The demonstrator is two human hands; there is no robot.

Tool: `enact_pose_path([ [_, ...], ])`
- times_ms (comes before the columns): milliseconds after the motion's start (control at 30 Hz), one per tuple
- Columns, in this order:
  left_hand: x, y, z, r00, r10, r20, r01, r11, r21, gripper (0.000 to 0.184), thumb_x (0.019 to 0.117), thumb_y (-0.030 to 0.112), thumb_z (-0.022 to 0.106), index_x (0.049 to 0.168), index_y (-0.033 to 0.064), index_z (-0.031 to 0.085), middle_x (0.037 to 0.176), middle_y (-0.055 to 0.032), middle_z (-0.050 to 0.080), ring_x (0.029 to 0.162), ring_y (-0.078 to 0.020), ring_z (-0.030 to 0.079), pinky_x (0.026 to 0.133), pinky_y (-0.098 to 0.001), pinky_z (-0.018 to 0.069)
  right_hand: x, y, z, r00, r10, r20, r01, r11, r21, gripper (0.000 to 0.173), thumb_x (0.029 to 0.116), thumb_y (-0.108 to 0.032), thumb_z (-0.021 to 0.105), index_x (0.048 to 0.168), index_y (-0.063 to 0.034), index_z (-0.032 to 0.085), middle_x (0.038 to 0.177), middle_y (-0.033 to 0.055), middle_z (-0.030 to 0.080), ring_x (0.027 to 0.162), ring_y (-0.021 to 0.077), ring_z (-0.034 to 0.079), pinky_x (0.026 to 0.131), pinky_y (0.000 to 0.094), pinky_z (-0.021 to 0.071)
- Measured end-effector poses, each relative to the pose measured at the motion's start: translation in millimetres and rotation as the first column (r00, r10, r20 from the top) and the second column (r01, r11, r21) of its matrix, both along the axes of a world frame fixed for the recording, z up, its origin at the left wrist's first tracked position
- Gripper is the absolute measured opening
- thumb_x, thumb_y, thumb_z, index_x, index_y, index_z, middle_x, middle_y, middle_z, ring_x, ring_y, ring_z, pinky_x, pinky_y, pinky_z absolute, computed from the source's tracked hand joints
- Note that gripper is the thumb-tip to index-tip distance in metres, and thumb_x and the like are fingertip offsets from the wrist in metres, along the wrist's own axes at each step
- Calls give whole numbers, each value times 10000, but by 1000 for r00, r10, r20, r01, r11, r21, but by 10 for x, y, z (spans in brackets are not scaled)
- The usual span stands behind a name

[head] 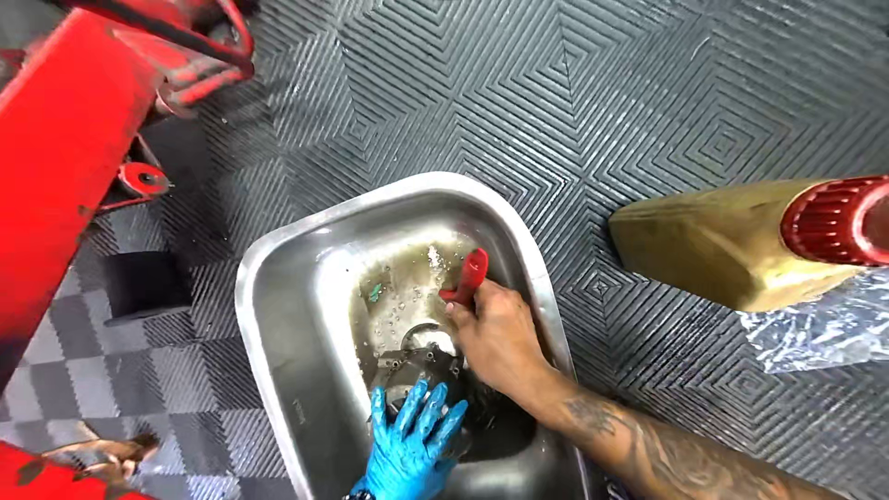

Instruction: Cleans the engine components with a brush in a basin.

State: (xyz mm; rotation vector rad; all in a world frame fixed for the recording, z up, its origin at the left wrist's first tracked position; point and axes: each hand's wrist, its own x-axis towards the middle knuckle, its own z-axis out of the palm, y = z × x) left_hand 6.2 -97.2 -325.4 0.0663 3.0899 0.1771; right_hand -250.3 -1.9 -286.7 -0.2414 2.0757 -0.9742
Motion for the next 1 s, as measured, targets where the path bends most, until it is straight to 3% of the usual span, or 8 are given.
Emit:
enact_pose_path([
  [133, -85, 116, -112, 984, 167, -67, -165, 986, 27, 860, 728, 807, 596, 1468, 387, 472, 1519, -94, 518, 1481, -334, 386, 1181, -715, 143, 180, -73, -182, 985, 71, 157, -71, 997, -4, 150, 974, -274, 687, 1068, -164, 728, 916, 45, 721, 853, 217, 700, 748, 493, 576],
  [267, -73, 155, -130, 976, 196, -93, -194, 981, 33, 876, 690, 797, 639, 1443, 364, 521, 1459, -108, 576, 1439, -339, 443, 1171, -689, 207, 295, 136, -137, 922, 380, 68, -386, 907, 166, 281, 967, -241, 648, 1242, -209, 697, 1089, 54, 721, 978, 258, 704, 829, 493, 568],
  [367, -132, 121, -132, 978, 187, -94, -185, 982, 29, 883, 677, 798, 653, 1432, 364, 507, 1459, -103, 572, 1454, -338, 421, 1172, -685, 211, 223, -74, -14, 963, 270, 9, -271, 961, 61, 246, 938, -244, 703, 1175, -184, 730, 1010, 45, 733, 930, 236, 707, 791, 483, 575],
  [467, -100, 138, -96, 980, 181, -86, -180, 983, 25, 889, 656, 790, 666, 1413, 340, 543, 1434, -133, 593, 1419, -372, 460, 1149, -706, 234, 251, -90, -36, 928, 364, 81, -371, 925, 84, 251, 947, -274, 696, 1167, -155, 715, 1025, 83, 728, 965, 282, 700, 814, 528, 560],
  [667, -129, 208, -21, 972, 228, -50, -229, 973, 1, 879, 653, 793, 687, 1381, 305, 621, 1402, -172, 613, 1382, -411, 489, 1140, -711, 262, -8, -140, 197, 951, 202, -233, -204, 979, 18, 326, 941, -224, 703, 1247, -112, 682, 998, 166, 706, 846, 372, 699, 650, 570, 563],
  [800, -299, 362, -17, 911, 397, -115, -397, 918, 23, 985, 571, 823, 742, 1353, 229, 654, 1382, -210, 610, 1361, -417, 505, 1153, -664, 307, -169, -443, -62, 836, 456, -306, -414, 889, 194, 407, 909, -115, 658, 1312, -178, 670, 1162, 180, 676, 958, 372, 692, 710, 527, 580],
  [933, -260, 454, 10, 791, 599, -124, -606, 795, -24, 1050, 530, 837, 747, 1333, 164, 680, 1388, -231, 598, 1363, -437, 490, 1150, -648, 319, -189, -269, 59, 775, 608, -171, -575, 791, 208, 141, 855, -167, 753, 972, -93, 726, 906, 145, 707, 848, 350, 704, 663, 543, 570],
  [1000, -254, 418, -35, 744, 653, -146, -662, 749, -20, 1067, 527, 835, 746, 1346, 156, 669, 1404, -239, 581, 1376, -431, 471, 1160, -631, 297, -254, -296, 78, 807, 585, -84, -567, 806, 171, 153, 886, -222, 728, 992, -111, 726, 922, 122, 715, 884, 327, 707, 711, 544, 570],
])
